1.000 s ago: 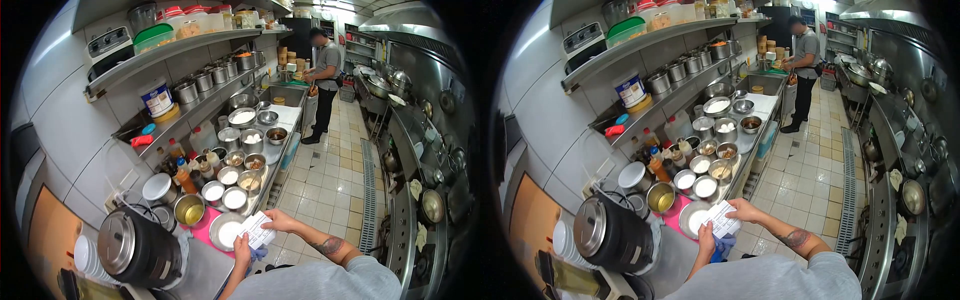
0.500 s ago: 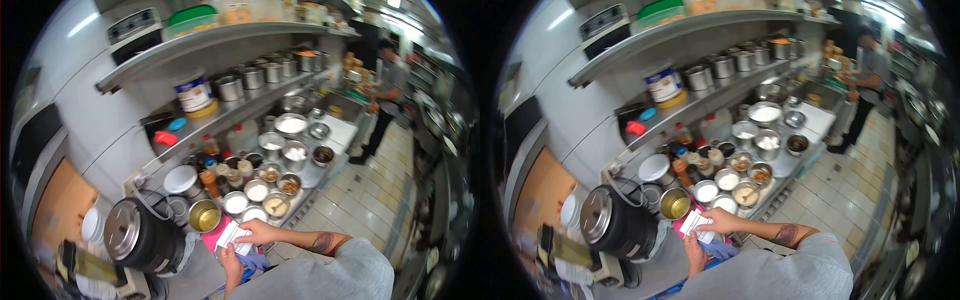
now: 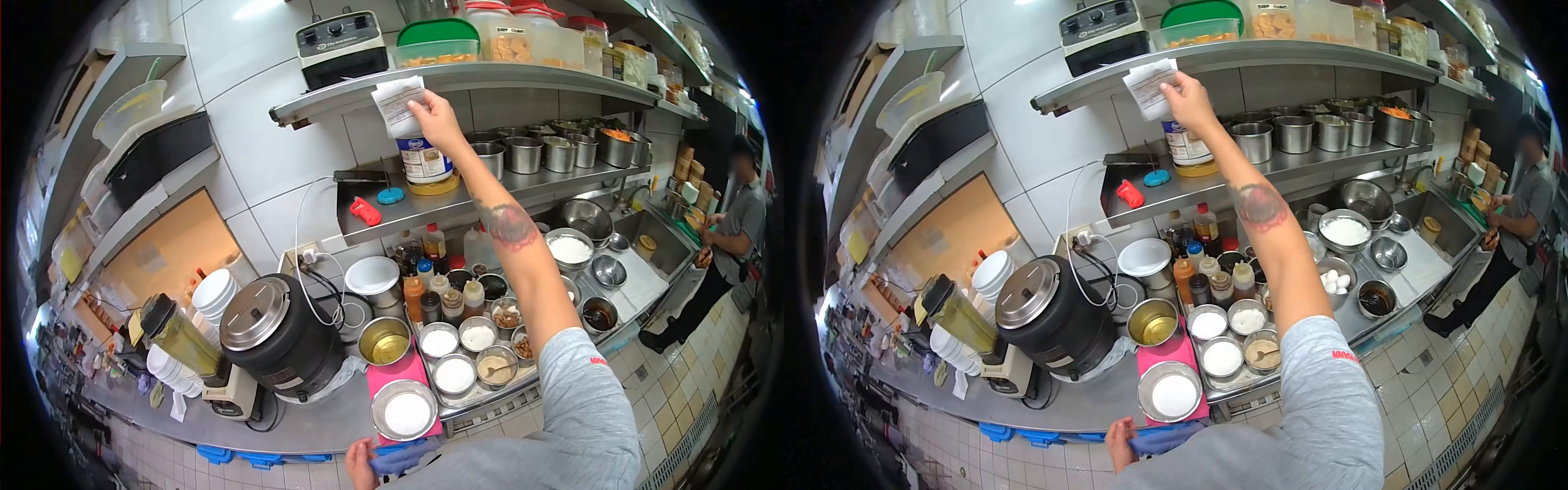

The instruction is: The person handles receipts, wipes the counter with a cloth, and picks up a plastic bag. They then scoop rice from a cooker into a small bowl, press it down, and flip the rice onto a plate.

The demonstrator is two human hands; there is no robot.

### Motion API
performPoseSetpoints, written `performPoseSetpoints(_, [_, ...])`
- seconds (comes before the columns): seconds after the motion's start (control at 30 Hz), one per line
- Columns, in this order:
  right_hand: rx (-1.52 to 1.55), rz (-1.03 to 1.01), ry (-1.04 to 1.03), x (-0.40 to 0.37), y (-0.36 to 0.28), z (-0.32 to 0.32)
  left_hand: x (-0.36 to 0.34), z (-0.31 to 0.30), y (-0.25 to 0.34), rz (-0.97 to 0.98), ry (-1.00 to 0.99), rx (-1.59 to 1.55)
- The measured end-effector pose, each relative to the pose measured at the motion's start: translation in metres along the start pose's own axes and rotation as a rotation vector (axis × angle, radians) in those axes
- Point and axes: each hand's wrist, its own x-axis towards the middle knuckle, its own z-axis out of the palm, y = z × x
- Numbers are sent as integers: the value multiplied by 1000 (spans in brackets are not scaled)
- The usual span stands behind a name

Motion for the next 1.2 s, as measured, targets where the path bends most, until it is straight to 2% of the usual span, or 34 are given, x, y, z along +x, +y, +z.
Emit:
performPoseSetpoints(0.03, [-96,39,12,3,8,-1,-5,-16,-8,20,73,37])
performPoseSetpoints(0.17, [-112,65,53,-1,27,1,-20,-64,-23,4,318,43])
performPoseSetpoints(0.33, [-203,-4,-18,15,-10,3,-26,-85,-8,26,363,16])
performPoseSetpoints(0.6, [-400,-92,117,9,-24,14,-20,-85,0,38,321,-31])
performPoseSetpoints(0.7, [-518,18,294,5,-9,0,-20,-87,1,41,329,-29])
performPoseSetpoints(0.73, [-406,234,251,2,-16,-10,-20,-89,0,49,343,-14])
performPoseSetpoints(0.87, [-321,453,240,14,32,-42,-19,-102,-7,82,398,28])
performPoseSetpoints(0.9, [-160,586,206,10,5,-45,-18,-106,-10,92,412,32])
performPoseSetpoints(0.93, [-183,460,209,14,7,-46,-15,-119,-20,50,407,-27])
performPoseSetpoints(1.0, [-50,522,159,25,6,-47,-12,-135,-26,-38,393,-145])
performPoseSetpoints(1.1, [-147,414,180,37,8,-44,-19,-123,-11,-113,451,-259])
performPoseSetpoints(1.2, [-518,213,392,22,0,-45,-18,-137,-8,-135,466,-254])
